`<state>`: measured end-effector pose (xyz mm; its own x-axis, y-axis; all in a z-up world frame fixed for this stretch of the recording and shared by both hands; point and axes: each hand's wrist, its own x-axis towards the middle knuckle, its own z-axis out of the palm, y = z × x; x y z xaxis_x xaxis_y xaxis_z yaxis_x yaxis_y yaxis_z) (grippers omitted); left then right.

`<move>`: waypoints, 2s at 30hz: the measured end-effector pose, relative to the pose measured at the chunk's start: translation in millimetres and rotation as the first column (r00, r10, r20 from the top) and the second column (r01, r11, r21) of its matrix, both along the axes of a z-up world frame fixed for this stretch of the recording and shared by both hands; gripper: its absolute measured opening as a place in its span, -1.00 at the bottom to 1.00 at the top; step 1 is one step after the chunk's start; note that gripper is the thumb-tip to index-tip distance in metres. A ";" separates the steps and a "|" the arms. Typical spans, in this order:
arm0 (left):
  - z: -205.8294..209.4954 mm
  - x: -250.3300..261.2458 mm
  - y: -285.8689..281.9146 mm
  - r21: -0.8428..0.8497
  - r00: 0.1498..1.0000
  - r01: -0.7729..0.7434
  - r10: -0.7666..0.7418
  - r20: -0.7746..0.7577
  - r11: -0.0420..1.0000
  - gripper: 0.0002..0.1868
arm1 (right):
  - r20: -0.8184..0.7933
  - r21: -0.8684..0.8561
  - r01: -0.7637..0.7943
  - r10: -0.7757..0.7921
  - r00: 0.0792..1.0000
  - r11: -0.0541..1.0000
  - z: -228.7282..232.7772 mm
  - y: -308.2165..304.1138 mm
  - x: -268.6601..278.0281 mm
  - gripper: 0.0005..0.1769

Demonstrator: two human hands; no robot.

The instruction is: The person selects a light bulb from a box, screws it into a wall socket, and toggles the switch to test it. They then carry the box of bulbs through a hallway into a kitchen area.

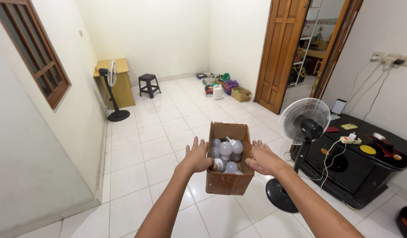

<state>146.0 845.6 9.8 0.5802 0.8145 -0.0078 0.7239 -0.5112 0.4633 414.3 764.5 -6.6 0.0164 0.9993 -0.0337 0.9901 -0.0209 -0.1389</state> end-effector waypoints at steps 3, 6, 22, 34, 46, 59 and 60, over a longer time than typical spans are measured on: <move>-1.0 16.8 25.6 -0.007 1.000 -0.001 0.001 -0.030 1.000 -0.07 | 0.047 -0.069 0.057 -0.054 0.997 0.996 9.2 13.8 6.2 -0.40; -5.8 31.9 46.1 0.017 1.000 0.023 -0.024 0.007 1.000 -0.04 | 0.094 -0.084 0.067 -0.060 0.994 0.994 12.2 27.0 16.2 -0.42; -20.6 59.7 173.6 -0.042 0.993 0.114 -0.112 0.041 0.993 -0.04 | 0.058 0.032 0.065 -0.067 0.996 0.997 -13.0 145.6 51.3 -0.43; -9.9 45.2 313.7 -0.014 0.980 0.185 -0.183 0.074 0.983 -0.07 | 0.044 0.012 0.174 -0.174 0.984 0.985 8.3 258.1 18.0 -0.57; -21.4 76.7 400.0 -0.013 0.965 0.249 -0.248 0.081 0.968 -0.07 | 0.022 0.002 0.240 -0.240 0.970 0.971 2.6 326.7 38.8 -0.60; -20.1 180.8 471.9 -0.010 0.963 0.265 -0.263 0.062 0.964 -0.11 | -0.008 -0.043 0.244 -0.245 0.970 0.969 -4.6 399.8 142.8 -0.65; -17.1 192.9 478.1 -0.001 0.963 0.262 -0.262 0.071 0.965 -0.11 | -0.004 -0.045 0.245 -0.245 0.969 0.969 -2.0 407.0 156.5 -0.64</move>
<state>339.0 1323.8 -7.3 0.7727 0.6340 0.0324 0.5310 -0.6734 0.5144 570.8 1171.5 -8.6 0.2601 0.9624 -0.0784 0.9527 -0.2690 -0.1416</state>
